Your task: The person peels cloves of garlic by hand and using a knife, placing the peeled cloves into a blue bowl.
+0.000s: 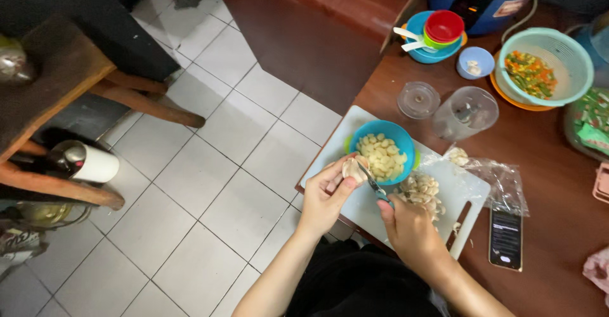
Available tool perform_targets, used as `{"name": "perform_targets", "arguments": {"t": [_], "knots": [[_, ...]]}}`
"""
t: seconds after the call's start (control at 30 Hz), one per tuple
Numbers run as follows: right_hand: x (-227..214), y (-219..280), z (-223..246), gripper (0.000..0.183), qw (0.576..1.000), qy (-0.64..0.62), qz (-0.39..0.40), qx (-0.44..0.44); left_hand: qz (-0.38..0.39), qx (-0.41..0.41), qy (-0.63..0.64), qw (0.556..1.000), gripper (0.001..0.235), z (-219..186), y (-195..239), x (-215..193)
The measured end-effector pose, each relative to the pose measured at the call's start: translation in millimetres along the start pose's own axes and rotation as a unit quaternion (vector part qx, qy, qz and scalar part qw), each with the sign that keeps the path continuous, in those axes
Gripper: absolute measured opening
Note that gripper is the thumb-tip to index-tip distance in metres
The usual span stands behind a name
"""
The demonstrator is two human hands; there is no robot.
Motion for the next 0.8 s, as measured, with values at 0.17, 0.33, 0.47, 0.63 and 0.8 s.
{"name": "perform_targets", "arguments": {"t": [0.17, 0.33, 0.47, 0.63, 0.8], "knots": [[19, -9, -29, 0.055, 0.754, -0.503, 0.288, 0.309, 0.027, -0.086, 0.057, 0.994, 0.049, 5, -3, -25], [27, -26, -29, 0.040, 0.788, -0.548, 0.120, 0.252, 0.007, -0.126, 0.079, 0.989, 0.051, 20, -9, -46], [31, -49, -10, 0.019, 0.935, -0.329, -0.005, 0.130, 0.008, -0.118, 0.068, 0.991, 0.052, 24, -8, -56], [27, -72, 21, 0.017, 0.961, -0.243, -0.129, -0.037, 0.012, -0.093, 0.047, 0.994, 0.052, 15, -11, -57], [21, -74, 24, 0.021, 0.974, -0.193, -0.115, 0.030, -0.003, -0.095, 0.001, 0.995, 0.051, 15, -15, -55]]}}
Point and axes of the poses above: each hand's wrist, its own y-axis away from the middle knuckle, its own x-axis out of the palm, z = x × y, the point moved 2 cm from there along -y, towards the middle knuckle, and after that the axes turned 1 degree about -y, right-handed, at the moved point
